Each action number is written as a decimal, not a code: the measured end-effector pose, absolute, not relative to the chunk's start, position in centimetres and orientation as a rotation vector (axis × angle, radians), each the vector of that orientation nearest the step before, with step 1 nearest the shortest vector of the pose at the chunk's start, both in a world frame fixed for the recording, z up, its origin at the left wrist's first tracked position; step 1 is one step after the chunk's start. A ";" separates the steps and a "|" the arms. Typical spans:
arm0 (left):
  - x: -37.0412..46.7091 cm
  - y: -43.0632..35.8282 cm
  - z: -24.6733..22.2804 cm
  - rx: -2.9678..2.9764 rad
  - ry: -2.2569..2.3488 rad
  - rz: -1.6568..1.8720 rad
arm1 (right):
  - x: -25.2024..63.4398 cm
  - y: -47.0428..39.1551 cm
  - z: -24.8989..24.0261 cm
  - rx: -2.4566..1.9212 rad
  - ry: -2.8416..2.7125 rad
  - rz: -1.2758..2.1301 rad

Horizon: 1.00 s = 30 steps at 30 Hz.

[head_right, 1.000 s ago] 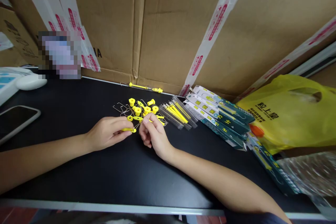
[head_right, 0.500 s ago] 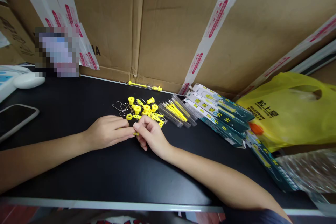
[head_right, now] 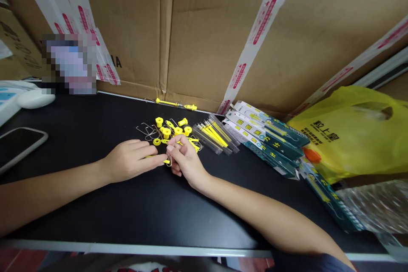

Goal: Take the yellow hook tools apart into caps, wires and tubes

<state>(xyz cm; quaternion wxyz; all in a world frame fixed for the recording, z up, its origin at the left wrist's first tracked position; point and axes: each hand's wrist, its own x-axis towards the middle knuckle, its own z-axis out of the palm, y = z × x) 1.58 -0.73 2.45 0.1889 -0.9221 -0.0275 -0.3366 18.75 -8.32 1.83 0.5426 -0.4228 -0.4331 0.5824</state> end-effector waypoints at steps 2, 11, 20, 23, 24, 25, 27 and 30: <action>1.6 -0.7 2.3 -2.640 -0.127 -0.947 | 18.7 -8.3 1.7 -1.007 -1.045 1.373; 1.6 -0.5 1.8 -2.900 -0.399 -0.985 | 18.7 -8.5 1.5 -0.980 -1.211 1.343; 1.6 0.0 1.3 -3.189 -0.472 -0.860 | 18.6 -8.7 1.3 -0.959 -1.313 1.270; 1.5 0.0 1.4 -3.245 -0.532 -0.806 | 18.6 -8.4 1.2 -0.943 -1.295 1.258; 1.5 0.0 1.4 -3.263 -0.543 -0.788 | 18.6 -8.4 1.1 -0.945 -1.293 1.260; 1.5 0.0 1.5 -3.281 -0.551 -0.768 | 18.6 -8.3 1.1 -0.949 -1.294 1.268; 1.5 0.0 1.6 -3.312 -0.558 -0.731 | 18.7 -8.2 1.1 -0.962 -1.297 1.288; 1.6 0.0 1.6 -3.308 -0.553 -0.749 | 18.7 -8.2 1.3 -0.975 -1.289 1.323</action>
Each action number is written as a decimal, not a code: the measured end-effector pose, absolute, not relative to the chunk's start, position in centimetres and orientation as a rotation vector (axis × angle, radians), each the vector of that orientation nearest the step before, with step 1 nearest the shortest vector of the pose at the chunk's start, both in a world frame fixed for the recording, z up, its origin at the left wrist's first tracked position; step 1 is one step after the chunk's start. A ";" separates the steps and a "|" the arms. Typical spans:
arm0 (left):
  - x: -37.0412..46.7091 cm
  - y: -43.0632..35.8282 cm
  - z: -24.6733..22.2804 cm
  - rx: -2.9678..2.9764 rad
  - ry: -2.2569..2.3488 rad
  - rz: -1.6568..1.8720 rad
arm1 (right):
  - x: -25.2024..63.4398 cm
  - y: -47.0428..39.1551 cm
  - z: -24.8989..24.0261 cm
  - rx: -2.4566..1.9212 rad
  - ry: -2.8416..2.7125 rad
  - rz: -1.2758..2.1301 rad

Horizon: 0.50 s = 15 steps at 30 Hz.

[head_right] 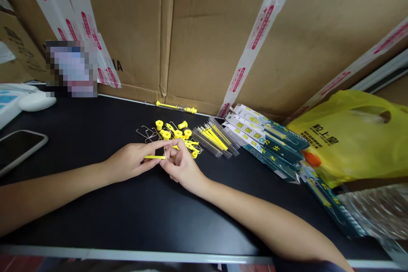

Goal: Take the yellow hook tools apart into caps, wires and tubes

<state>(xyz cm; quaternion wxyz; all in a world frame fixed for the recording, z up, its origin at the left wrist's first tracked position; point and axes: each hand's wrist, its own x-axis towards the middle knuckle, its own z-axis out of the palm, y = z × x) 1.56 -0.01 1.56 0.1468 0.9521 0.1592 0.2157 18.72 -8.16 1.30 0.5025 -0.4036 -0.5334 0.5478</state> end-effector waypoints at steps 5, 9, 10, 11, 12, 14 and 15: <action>1.5 -0.1 1.4 2.760 0.470 0.768 | 18.7 -8.4 1.7 -1.073 -1.347 1.355; 1.5 -0.2 1.5 2.841 0.516 0.791 | 18.7 -8.7 1.7 -1.190 -1.556 1.232; 1.5 -0.2 1.5 2.873 0.526 0.790 | 18.8 -8.7 1.7 -1.201 -1.587 1.205; 1.5 -0.2 1.5 2.904 0.536 0.790 | 18.8 -8.7 1.7 -1.204 -1.606 1.185; 1.5 -0.3 1.5 2.933 0.544 0.793 | 18.8 -8.8 1.6 -1.200 -1.617 1.172; 1.6 -0.4 1.5 2.971 0.551 0.799 | 18.8 -8.8 1.5 -1.193 -1.626 1.152; 1.6 -0.5 1.5 2.983 0.550 0.798 | 18.8 -8.8 1.5 -1.194 -1.629 1.141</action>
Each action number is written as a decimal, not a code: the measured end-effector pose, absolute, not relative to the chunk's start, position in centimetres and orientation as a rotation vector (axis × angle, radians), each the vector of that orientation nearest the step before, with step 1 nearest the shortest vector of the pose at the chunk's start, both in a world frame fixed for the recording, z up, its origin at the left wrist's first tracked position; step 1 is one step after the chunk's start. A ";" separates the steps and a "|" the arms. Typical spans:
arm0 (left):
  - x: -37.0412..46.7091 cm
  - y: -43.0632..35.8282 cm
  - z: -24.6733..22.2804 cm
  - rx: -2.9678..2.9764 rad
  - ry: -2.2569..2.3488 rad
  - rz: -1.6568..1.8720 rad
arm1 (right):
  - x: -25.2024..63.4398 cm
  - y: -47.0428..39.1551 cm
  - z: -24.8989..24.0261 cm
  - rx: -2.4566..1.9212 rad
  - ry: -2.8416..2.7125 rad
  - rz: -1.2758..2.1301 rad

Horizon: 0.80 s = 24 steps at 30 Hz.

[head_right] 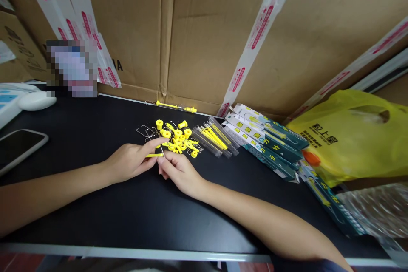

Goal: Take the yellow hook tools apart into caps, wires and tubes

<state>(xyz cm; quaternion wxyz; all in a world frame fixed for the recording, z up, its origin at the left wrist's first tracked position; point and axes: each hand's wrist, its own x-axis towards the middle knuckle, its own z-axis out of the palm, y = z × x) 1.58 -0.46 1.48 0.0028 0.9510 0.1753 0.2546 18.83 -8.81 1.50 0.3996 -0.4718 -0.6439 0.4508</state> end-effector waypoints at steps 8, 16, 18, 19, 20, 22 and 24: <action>1.7 -0.8 1.7 3.013 0.559 0.700 | 18.8 -8.5 1.4 -1.194 -1.637 1.103; 1.9 -1.1 1.6 3.055 0.615 0.650 | 18.8 -8.5 1.8 -1.208 -1.587 1.129; 1.9 -1.2 1.6 3.066 0.592 0.642 | 18.9 -8.5 1.8 -1.202 -1.611 1.133; 1.8 -1.2 1.6 3.070 0.580 0.640 | 18.9 -8.6 1.9 -1.200 -1.620 1.137; 1.8 -1.3 1.5 3.074 0.573 0.640 | 18.9 -8.6 1.9 -1.199 -1.628 1.143; 1.8 -1.3 1.5 3.080 0.562 0.644 | 18.9 -8.6 1.8 -1.202 -1.637 1.156; 1.8 -1.2 1.4 3.086 0.541 0.657 | 19.0 -8.6 1.8 -1.209 -1.647 1.162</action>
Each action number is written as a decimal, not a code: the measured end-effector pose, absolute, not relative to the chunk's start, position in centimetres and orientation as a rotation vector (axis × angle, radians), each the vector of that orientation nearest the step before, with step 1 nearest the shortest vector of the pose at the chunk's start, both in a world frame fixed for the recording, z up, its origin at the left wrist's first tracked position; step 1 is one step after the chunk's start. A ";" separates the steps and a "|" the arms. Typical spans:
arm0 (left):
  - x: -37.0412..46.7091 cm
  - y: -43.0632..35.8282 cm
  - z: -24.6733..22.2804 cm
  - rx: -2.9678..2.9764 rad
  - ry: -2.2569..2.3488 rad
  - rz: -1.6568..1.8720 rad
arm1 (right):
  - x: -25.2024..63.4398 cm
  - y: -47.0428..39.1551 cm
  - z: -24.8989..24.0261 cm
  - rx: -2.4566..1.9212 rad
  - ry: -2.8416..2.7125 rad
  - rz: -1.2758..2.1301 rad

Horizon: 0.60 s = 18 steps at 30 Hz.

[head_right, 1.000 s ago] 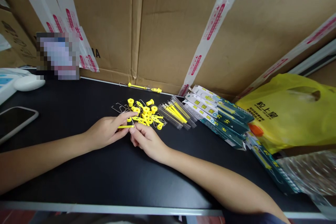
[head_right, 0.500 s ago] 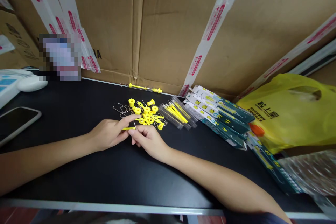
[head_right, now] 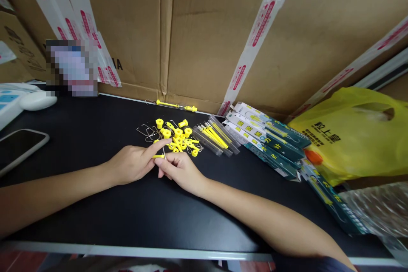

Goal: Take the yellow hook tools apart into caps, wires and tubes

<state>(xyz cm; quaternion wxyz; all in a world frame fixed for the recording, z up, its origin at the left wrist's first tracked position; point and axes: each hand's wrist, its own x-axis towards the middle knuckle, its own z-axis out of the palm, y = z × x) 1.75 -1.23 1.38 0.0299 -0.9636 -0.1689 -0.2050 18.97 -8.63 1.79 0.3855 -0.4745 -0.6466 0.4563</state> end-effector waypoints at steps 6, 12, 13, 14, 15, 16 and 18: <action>1.7 -1.1 1.2 -2.967 -0.484 -0.675 | 18.9 -8.7 1.8 -1.199 -1.650 1.185; 1.7 -1.3 1.4 -2.957 -0.483 -0.688 | 18.7 -8.7 1.8 -1.190 -1.615 1.203; 1.7 -1.3 1.5 -2.960 -0.492 -0.681 | 18.7 -8.7 1.8 -1.193 -1.618 1.204; 1.7 -1.3 1.5 -2.964 -0.506 -0.672 | 18.7 -8.7 1.8 -1.195 -1.623 1.206; 1.7 -1.3 1.4 -2.973 -0.521 -0.659 | 18.8 -8.6 1.8 -1.195 -1.627 1.212; 1.7 -1.2 1.4 -2.984 -0.534 -0.651 | 18.8 -8.6 1.7 -1.191 -1.626 1.224; 1.7 -1.1 1.4 -3.005 -0.536 -0.661 | 19.0 -8.4 1.7 -1.173 -1.606 1.262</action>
